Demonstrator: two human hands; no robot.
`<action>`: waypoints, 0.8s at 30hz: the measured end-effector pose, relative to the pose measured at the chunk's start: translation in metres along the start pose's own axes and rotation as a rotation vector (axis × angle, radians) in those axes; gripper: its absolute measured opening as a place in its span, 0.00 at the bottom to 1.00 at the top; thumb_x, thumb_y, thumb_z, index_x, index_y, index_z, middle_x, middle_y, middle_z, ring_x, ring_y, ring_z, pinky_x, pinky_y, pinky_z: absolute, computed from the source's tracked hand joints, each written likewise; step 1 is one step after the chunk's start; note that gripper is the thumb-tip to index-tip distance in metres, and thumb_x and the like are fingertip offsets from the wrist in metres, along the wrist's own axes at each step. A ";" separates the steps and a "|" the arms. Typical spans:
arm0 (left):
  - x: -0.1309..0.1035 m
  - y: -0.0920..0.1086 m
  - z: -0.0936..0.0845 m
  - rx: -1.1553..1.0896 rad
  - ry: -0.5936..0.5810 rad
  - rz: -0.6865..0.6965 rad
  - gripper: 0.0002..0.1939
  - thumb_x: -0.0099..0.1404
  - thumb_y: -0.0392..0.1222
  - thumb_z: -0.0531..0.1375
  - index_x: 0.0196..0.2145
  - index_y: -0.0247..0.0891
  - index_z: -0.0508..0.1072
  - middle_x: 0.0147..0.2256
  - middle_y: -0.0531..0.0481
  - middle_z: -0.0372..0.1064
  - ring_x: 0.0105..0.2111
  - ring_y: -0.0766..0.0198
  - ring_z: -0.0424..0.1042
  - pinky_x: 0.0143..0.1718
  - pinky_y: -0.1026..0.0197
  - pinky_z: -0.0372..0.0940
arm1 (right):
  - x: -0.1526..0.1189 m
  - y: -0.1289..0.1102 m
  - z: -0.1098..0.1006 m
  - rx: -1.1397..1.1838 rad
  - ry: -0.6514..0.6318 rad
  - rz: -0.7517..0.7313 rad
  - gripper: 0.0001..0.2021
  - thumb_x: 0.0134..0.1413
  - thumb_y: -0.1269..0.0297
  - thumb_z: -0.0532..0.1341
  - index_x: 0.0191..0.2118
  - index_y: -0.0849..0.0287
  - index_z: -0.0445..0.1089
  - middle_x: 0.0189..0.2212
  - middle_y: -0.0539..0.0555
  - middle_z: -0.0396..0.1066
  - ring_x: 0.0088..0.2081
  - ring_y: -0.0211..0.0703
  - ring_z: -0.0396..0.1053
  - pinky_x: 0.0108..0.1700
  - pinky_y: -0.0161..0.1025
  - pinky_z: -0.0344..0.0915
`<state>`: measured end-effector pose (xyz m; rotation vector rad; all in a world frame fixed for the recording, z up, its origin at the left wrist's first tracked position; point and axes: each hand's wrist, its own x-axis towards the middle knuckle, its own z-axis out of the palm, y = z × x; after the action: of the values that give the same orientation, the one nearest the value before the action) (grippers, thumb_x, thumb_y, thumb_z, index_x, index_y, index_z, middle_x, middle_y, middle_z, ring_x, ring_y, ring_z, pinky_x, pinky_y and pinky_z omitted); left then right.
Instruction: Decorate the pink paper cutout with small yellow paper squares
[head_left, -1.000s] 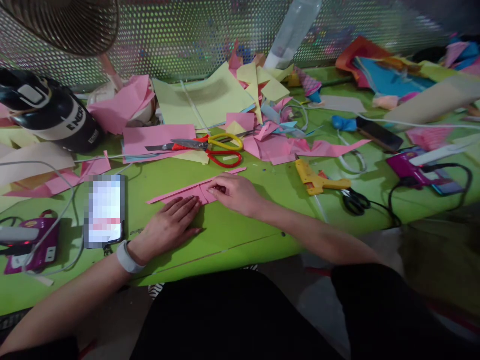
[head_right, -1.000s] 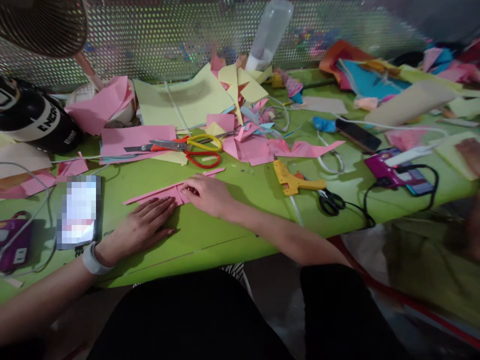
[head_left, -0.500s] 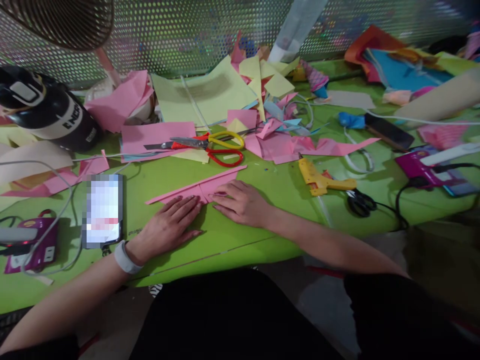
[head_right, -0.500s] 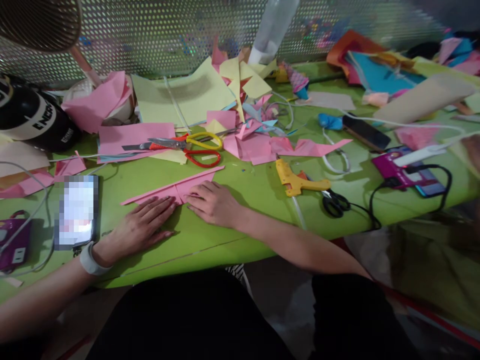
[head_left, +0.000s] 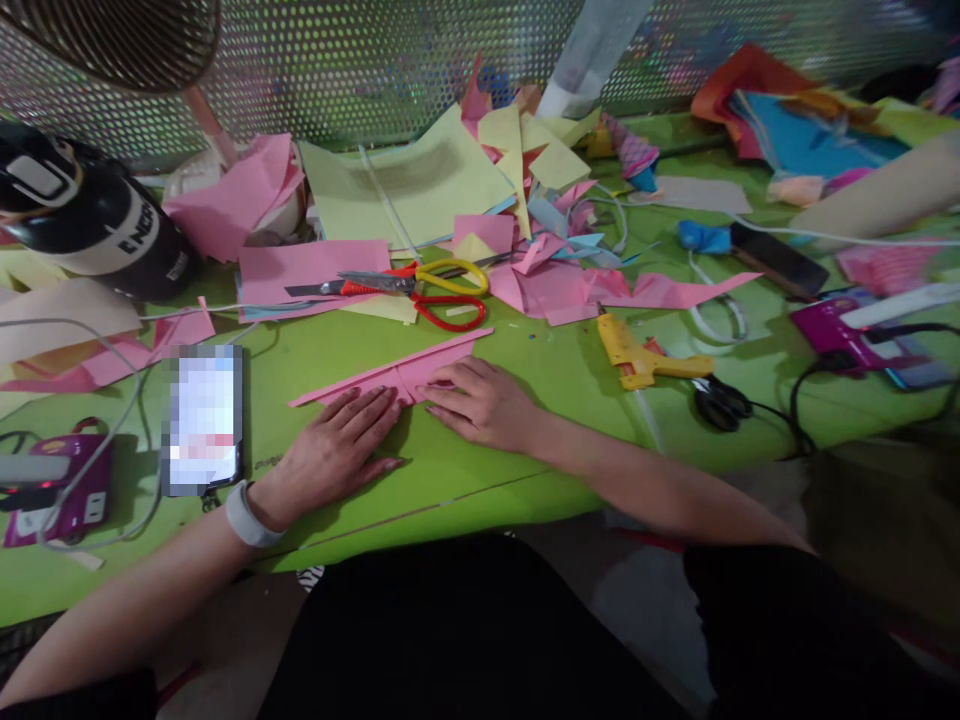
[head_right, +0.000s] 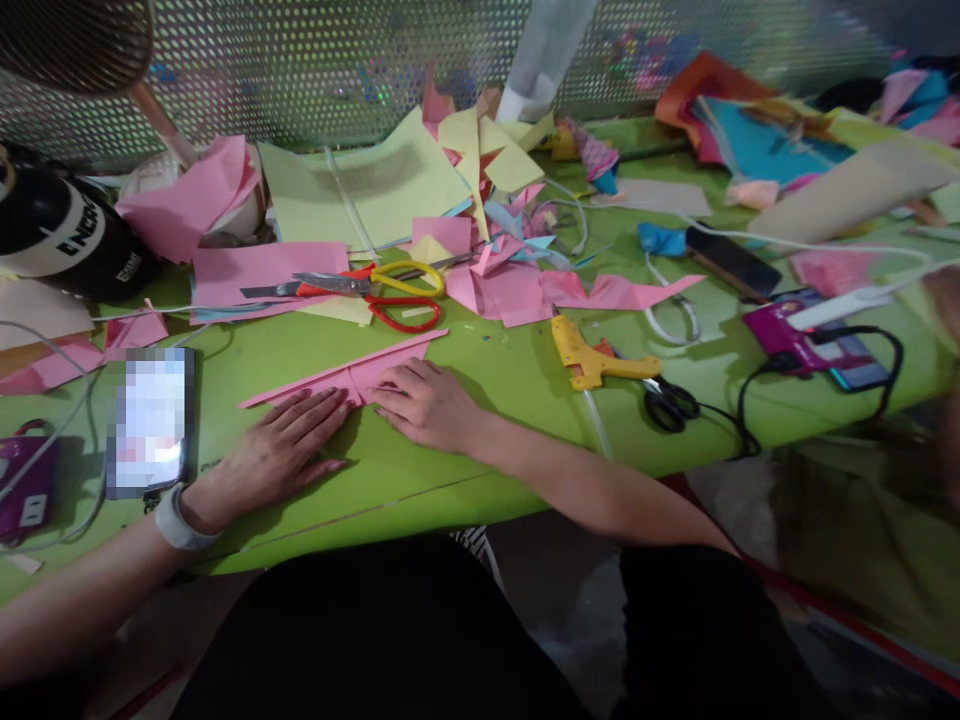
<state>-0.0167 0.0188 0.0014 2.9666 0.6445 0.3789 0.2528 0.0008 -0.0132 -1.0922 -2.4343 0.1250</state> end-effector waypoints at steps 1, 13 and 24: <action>0.000 0.000 0.000 -0.005 -0.005 0.001 0.36 0.72 0.55 0.54 0.70 0.34 0.52 0.63 0.36 0.63 0.63 0.49 0.64 0.64 0.45 0.61 | 0.000 0.000 0.000 0.009 -0.001 0.007 0.12 0.66 0.65 0.57 0.49 0.59 0.76 0.43 0.60 0.73 0.45 0.50 0.67 0.46 0.50 0.69; 0.000 -0.001 0.001 0.040 -0.017 0.008 0.36 0.73 0.56 0.53 0.69 0.31 0.53 0.64 0.35 0.61 0.63 0.47 0.64 0.63 0.44 0.61 | 0.000 -0.001 0.000 -0.034 0.002 -0.004 0.12 0.67 0.64 0.56 0.48 0.59 0.76 0.42 0.60 0.73 0.44 0.50 0.66 0.45 0.49 0.68; -0.001 -0.002 0.003 0.050 -0.024 -0.006 0.36 0.72 0.58 0.53 0.69 0.33 0.53 0.66 0.37 0.58 0.66 0.50 0.59 0.66 0.46 0.57 | 0.000 -0.002 0.000 -0.071 0.013 -0.004 0.12 0.67 0.65 0.56 0.47 0.59 0.76 0.42 0.59 0.73 0.43 0.49 0.66 0.44 0.47 0.68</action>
<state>-0.0178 0.0201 -0.0017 3.0112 0.6698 0.3307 0.2513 0.0000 -0.0127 -1.1154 -2.4459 0.0303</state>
